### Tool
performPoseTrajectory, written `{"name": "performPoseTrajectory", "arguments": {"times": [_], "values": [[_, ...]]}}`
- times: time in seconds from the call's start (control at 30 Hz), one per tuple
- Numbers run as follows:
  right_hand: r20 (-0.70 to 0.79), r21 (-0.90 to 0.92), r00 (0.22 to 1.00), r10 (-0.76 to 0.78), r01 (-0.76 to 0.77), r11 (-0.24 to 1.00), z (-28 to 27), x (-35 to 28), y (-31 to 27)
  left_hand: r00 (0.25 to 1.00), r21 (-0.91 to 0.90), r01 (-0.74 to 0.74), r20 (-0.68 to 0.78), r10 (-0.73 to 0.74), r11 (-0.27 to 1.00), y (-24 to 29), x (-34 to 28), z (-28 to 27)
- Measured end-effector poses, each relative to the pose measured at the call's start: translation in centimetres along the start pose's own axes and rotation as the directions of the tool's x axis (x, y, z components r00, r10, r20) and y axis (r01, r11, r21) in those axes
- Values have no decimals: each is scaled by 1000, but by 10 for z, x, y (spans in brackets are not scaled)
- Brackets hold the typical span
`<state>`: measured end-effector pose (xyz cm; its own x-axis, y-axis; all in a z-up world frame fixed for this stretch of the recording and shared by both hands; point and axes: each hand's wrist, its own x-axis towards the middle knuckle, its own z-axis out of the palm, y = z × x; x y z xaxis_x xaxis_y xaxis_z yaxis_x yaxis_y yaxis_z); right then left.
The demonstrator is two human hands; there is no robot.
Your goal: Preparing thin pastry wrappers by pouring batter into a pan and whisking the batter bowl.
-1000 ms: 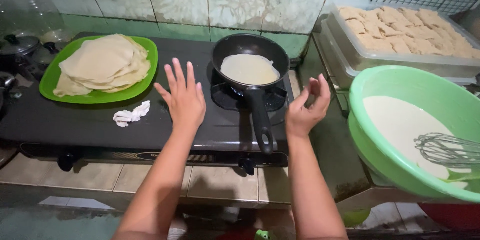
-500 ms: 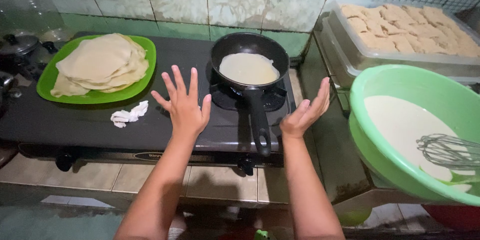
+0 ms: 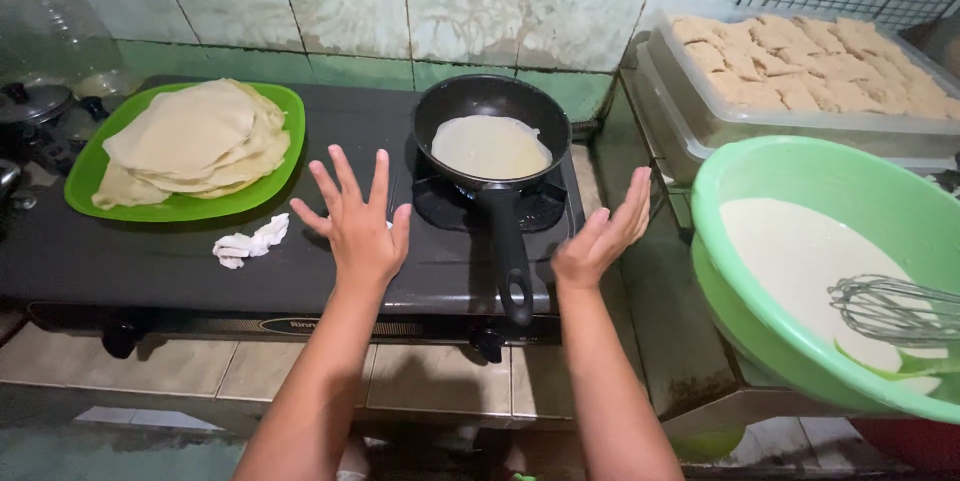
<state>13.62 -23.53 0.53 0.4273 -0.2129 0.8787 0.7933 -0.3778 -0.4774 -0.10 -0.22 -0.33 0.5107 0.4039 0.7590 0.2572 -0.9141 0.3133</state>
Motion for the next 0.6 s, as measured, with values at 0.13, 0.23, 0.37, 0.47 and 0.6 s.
{"name": "performPoseTrajectory", "arguments": {"times": [0.13,0.23,0.37,0.47,0.6], "values": [[-43,-45,999,19,-21,999,4,-4,11,999,31,-33,29,32,999,-2,0,2],[-87,78,989,117,-110,991,17,-17,38,995,-53,-101,3,101,993,-13,-4,19],[14,418,955,297,-275,866,6,-13,19,988,-55,-151,-21,150,987,-15,-1,16],[254,488,841,477,-537,688,-10,2,-5,980,93,-180,-67,186,979,-14,12,-6],[722,116,360,591,-905,409,-20,10,-17,986,48,-160,-30,162,986,-26,20,-26]]}}
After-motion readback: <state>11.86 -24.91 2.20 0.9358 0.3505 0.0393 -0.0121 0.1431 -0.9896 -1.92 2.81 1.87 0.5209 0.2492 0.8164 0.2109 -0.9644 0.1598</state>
